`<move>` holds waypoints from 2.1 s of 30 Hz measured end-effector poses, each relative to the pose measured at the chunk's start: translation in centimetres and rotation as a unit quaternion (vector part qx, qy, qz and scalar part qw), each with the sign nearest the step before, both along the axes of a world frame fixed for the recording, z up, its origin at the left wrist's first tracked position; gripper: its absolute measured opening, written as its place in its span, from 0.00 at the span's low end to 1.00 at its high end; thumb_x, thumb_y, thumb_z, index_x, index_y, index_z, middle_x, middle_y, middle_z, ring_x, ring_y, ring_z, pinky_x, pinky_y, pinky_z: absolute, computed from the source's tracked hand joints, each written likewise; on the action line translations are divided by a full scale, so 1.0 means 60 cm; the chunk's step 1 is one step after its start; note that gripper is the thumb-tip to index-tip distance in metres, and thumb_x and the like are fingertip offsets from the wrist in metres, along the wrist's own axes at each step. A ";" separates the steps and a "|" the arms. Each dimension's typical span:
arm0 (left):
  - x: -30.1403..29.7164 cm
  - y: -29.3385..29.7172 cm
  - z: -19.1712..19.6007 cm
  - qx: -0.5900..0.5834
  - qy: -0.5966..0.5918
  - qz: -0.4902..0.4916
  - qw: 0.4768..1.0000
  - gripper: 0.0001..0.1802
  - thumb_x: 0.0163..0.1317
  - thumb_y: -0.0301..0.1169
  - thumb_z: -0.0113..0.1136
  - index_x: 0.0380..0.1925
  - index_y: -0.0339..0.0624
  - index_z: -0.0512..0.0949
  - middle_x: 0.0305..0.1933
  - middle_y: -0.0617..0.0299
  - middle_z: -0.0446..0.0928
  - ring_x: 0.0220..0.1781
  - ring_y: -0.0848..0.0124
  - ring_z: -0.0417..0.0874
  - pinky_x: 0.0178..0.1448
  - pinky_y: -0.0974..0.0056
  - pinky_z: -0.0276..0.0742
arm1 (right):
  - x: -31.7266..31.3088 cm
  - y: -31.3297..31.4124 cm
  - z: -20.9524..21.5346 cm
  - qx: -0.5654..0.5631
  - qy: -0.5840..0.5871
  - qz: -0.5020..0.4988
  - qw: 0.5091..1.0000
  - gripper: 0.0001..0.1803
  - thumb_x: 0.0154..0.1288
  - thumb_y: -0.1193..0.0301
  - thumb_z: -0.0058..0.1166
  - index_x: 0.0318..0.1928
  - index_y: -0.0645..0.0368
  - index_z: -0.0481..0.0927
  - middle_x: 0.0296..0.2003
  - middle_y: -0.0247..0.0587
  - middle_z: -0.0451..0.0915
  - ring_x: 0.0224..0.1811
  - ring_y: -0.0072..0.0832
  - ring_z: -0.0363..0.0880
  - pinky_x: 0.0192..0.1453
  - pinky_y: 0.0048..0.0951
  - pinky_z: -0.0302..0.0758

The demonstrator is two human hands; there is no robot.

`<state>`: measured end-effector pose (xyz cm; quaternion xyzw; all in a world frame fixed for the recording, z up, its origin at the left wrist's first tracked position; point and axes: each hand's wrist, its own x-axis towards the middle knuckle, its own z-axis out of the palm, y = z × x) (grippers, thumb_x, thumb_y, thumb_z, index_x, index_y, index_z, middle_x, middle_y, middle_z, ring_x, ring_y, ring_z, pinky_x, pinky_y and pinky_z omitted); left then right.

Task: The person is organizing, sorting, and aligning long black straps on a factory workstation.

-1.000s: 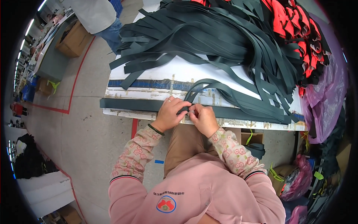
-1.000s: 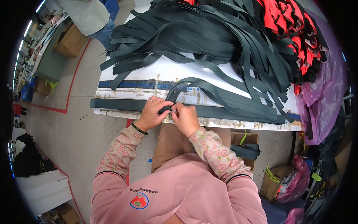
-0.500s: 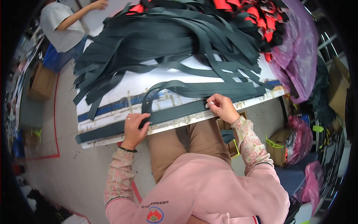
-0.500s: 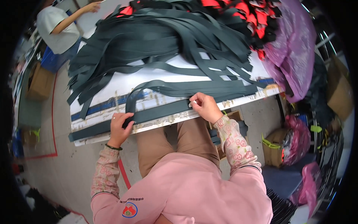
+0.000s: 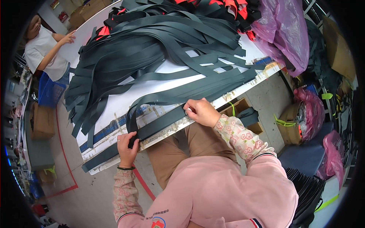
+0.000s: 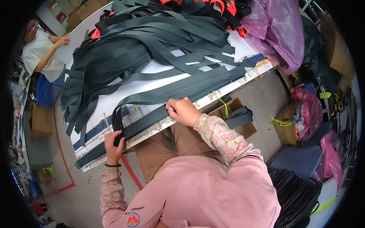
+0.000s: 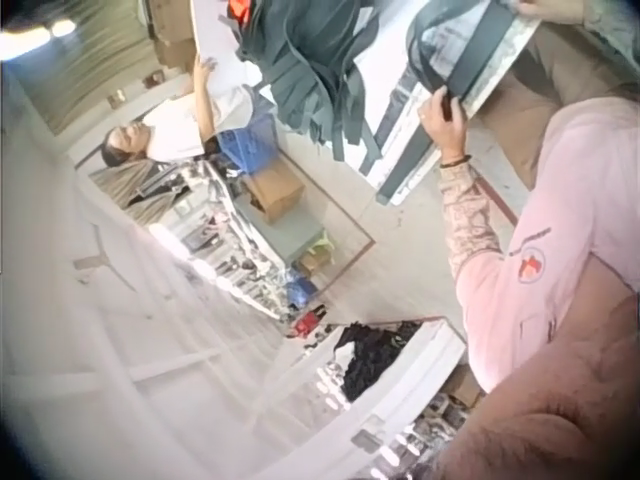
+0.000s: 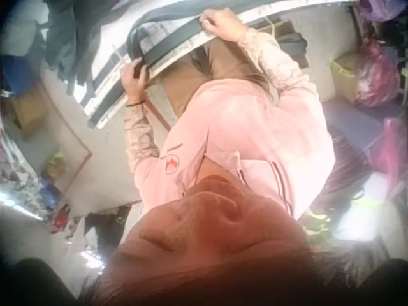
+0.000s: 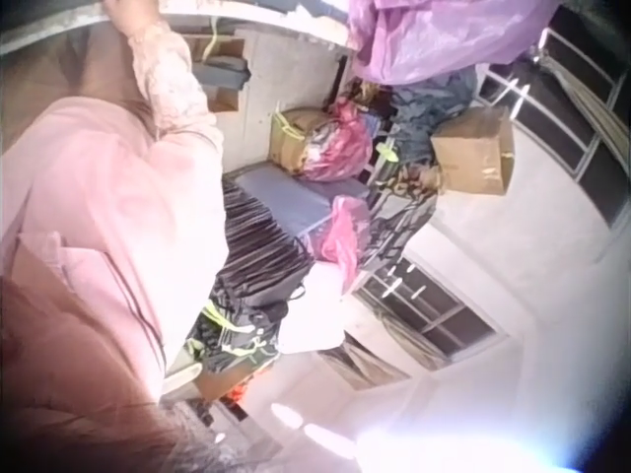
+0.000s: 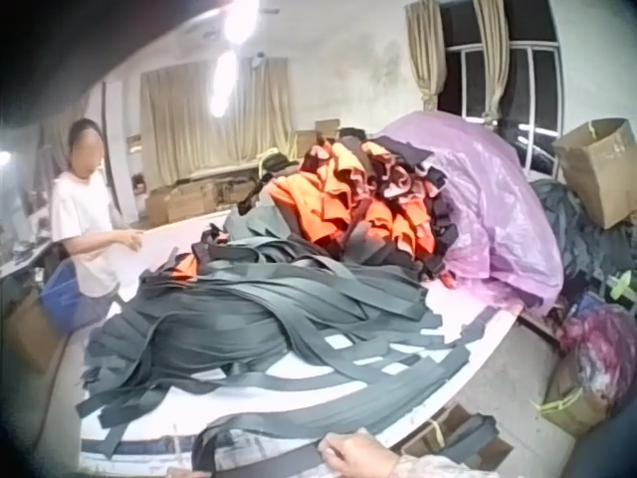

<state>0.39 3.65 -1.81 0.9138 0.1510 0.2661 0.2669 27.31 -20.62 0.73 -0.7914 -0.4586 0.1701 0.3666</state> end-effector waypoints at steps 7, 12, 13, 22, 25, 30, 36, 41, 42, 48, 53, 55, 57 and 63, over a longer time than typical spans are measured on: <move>0.001 0.001 0.001 0.006 0.001 -0.009 1.000 0.17 0.50 0.22 0.69 0.43 0.44 0.82 0.38 0.57 0.79 0.42 0.58 0.76 0.48 0.58 0.70 | -0.001 0.001 -0.014 0.023 -0.015 -0.008 1.000 0.05 0.64 0.69 0.57 0.38 0.55 0.80 0.22 0.33 0.78 0.27 0.33 0.78 0.50 0.33 0.66; -0.004 0.002 0.000 0.014 0.004 -0.009 1.000 0.17 0.50 0.22 0.69 0.43 0.43 0.82 0.38 0.57 0.79 0.42 0.58 0.77 0.49 0.58 0.70 | -0.006 0.005 -0.016 0.027 -0.032 -0.011 0.999 0.05 0.63 0.70 0.57 0.38 0.55 0.80 0.23 0.35 0.79 0.28 0.34 0.78 0.51 0.33 0.66; -0.004 0.002 0.000 0.013 0.003 -0.010 1.000 0.17 0.50 0.22 0.69 0.43 0.43 0.82 0.38 0.57 0.79 0.42 0.58 0.77 0.49 0.58 0.70 | -0.008 0.005 -0.014 0.026 -0.032 -0.012 0.999 0.05 0.63 0.70 0.57 0.38 0.55 0.80 0.23 0.35 0.79 0.28 0.34 0.78 0.51 0.33 0.66; -0.001 0.003 -0.003 0.013 -0.007 -0.016 1.000 0.17 0.51 0.23 0.70 0.43 0.43 0.82 0.38 0.56 0.79 0.42 0.57 0.76 0.49 0.58 0.69 | 0.003 -0.001 0.008 -0.016 0.055 -0.004 0.998 0.06 0.59 0.71 0.56 0.36 0.59 0.82 0.29 0.45 0.84 0.32 0.43 0.82 0.49 0.40 0.75; 0.012 0.008 -0.009 0.015 -0.002 -0.033 0.999 0.20 0.49 0.29 0.74 0.44 0.43 0.82 0.39 0.55 0.78 0.42 0.56 0.75 0.49 0.57 0.70 | 0.010 -0.013 0.009 0.047 0.104 -0.031 0.993 0.08 0.61 0.73 0.56 0.40 0.61 0.82 0.30 0.45 0.84 0.31 0.34 0.84 0.37 0.33 0.79; -0.015 0.018 -0.012 0.008 0.016 -0.029 0.999 0.20 0.49 0.28 0.73 0.44 0.40 0.81 0.39 0.55 0.79 0.43 0.56 0.75 0.51 0.56 0.69 | -0.078 0.046 0.007 0.077 0.124 0.075 0.986 0.11 0.60 0.73 0.53 0.41 0.60 0.82 0.32 0.50 0.84 0.36 0.41 0.85 0.43 0.37 0.80; -0.011 0.008 -0.004 0.007 0.026 -0.045 0.999 0.12 0.59 0.23 0.61 0.45 0.38 0.80 0.40 0.53 0.78 0.45 0.56 0.75 0.54 0.56 0.68 | -0.179 0.112 -0.033 0.056 0.167 0.242 0.954 0.19 0.56 0.71 0.55 0.49 0.64 0.79 0.37 0.54 0.83 0.43 0.47 0.83 0.49 0.42 0.78; -0.001 0.002 -0.015 -0.007 -0.035 -0.044 0.998 0.14 0.66 0.23 0.55 0.51 0.38 0.79 0.42 0.54 0.78 0.44 0.58 0.74 0.53 0.58 0.67 | -0.127 0.173 -0.009 0.032 0.132 0.170 0.976 0.21 0.55 0.75 0.55 0.51 0.67 0.73 0.35 0.61 0.82 0.42 0.57 0.82 0.48 0.49 0.77; -0.004 0.001 -0.013 0.022 -0.044 -0.060 0.997 0.15 0.67 0.22 0.54 0.53 0.38 0.78 0.41 0.54 0.77 0.43 0.59 0.73 0.52 0.59 0.67 | -0.111 0.180 0.008 0.023 0.053 0.119 0.991 0.19 0.58 0.73 0.56 0.50 0.67 0.73 0.35 0.61 0.81 0.41 0.58 0.81 0.47 0.50 0.77; -0.021 0.020 -0.025 0.065 -0.006 -0.029 0.997 0.18 0.61 0.20 0.56 0.51 0.43 0.83 0.32 0.56 0.71 0.36 0.59 0.71 0.44 0.57 0.67 | -0.133 0.200 -0.010 0.121 0.109 0.150 0.975 0.09 0.62 0.67 0.56 0.41 0.55 0.83 0.35 0.49 0.84 0.40 0.47 0.83 0.47 0.42 0.78; 0.014 0.010 0.000 0.044 -0.002 -0.031 0.999 0.20 0.56 0.27 0.64 0.51 0.48 0.83 0.31 0.57 0.73 0.35 0.58 0.73 0.42 0.56 0.68 | -0.126 0.165 -0.009 0.145 0.190 0.120 0.964 0.09 0.65 0.71 0.62 0.44 0.56 0.85 0.30 0.38 0.84 0.31 0.21 0.82 0.38 0.27 0.78; 0.013 0.011 0.005 0.044 -0.006 -0.028 0.999 0.21 0.55 0.28 0.66 0.52 0.49 0.83 0.32 0.58 0.73 0.36 0.58 0.73 0.43 0.56 0.69 | -0.125 0.167 -0.015 0.120 0.225 0.123 0.959 0.08 0.64 0.71 0.63 0.43 0.59 0.85 0.28 0.36 0.83 0.29 0.18 0.78 0.36 0.24 0.76; 0.001 0.015 0.005 0.042 -0.006 -0.001 0.999 0.22 0.54 0.28 0.66 0.52 0.49 0.82 0.33 0.58 0.73 0.36 0.58 0.73 0.44 0.56 0.70 | -0.137 0.178 -0.009 0.064 0.270 0.150 0.949 0.08 0.64 0.71 0.64 0.43 0.60 0.85 0.27 0.34 0.82 0.28 0.17 0.76 0.35 0.23 0.75; -0.015 0.013 -0.004 0.017 -0.024 -0.016 0.999 0.24 0.53 0.27 0.66 0.53 0.50 0.82 0.35 0.63 0.75 0.38 0.61 0.74 0.46 0.58 0.69 | -0.178 0.195 0.003 0.029 0.197 0.156 0.967 0.09 0.65 0.73 0.62 0.44 0.60 0.81 0.22 0.33 0.76 0.25 0.18 0.72 0.31 0.25 0.73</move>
